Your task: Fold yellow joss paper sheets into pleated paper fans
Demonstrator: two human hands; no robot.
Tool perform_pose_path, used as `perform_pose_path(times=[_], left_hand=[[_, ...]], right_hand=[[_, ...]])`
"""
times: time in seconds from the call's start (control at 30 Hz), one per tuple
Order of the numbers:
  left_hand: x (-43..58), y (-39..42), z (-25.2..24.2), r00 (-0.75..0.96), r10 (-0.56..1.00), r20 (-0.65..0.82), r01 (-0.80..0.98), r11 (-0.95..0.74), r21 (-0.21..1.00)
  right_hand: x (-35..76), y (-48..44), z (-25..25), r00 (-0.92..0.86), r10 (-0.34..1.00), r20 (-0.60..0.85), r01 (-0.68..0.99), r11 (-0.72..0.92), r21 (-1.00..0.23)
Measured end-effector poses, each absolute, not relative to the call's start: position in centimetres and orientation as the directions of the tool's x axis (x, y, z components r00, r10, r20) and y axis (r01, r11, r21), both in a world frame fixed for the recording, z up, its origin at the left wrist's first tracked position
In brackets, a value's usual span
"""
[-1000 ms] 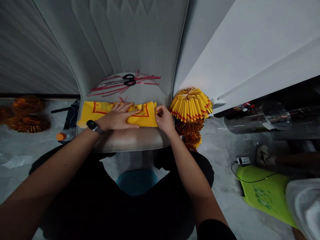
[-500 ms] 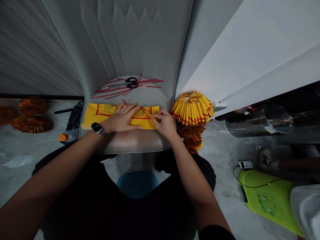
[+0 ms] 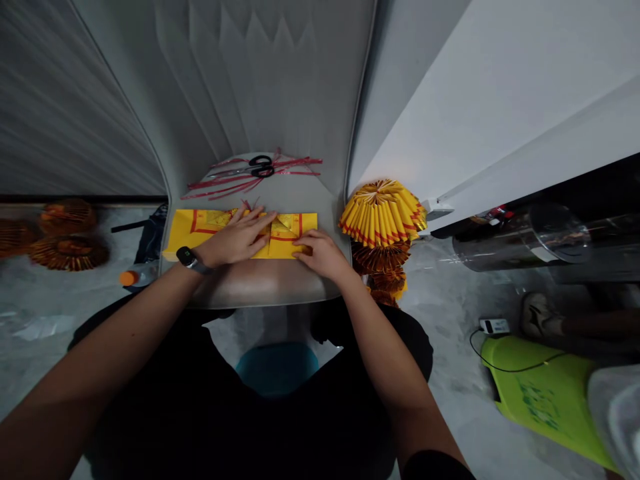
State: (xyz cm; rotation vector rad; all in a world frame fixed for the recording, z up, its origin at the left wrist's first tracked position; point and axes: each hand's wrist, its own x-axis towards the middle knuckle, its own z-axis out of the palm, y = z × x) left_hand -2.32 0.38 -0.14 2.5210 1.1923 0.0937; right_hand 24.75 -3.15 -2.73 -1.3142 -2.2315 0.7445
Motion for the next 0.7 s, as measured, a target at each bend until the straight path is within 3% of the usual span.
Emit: perform_pose_path(times=[0.23, 0.5, 0.7], left_hand=[[-2.5, 0.2, -0.7, 0.652, 0.754, -0.074, 0.731, -0.6, 0.325], [-2.3, 0.0, -1.2, 0.615, 0.788, -0.033, 0.746, -0.567, 0.35], [-2.2, 0.1, -1.3, 0.596, 0.802, -0.034, 0.754, -0.545, 0.367]], right_hand=[[24.9, -3.0, -2.1, -0.425, 0.902, 0.077, 0.6, 0.344, -0.723], [25.0, -3.0, -2.4, -0.334, 0.943, -0.021, 0.457, 0.142, -0.878], [25.1, -2.6, -2.9, -0.309, 0.949, -0.069, 0.367, 0.052, -0.929]])
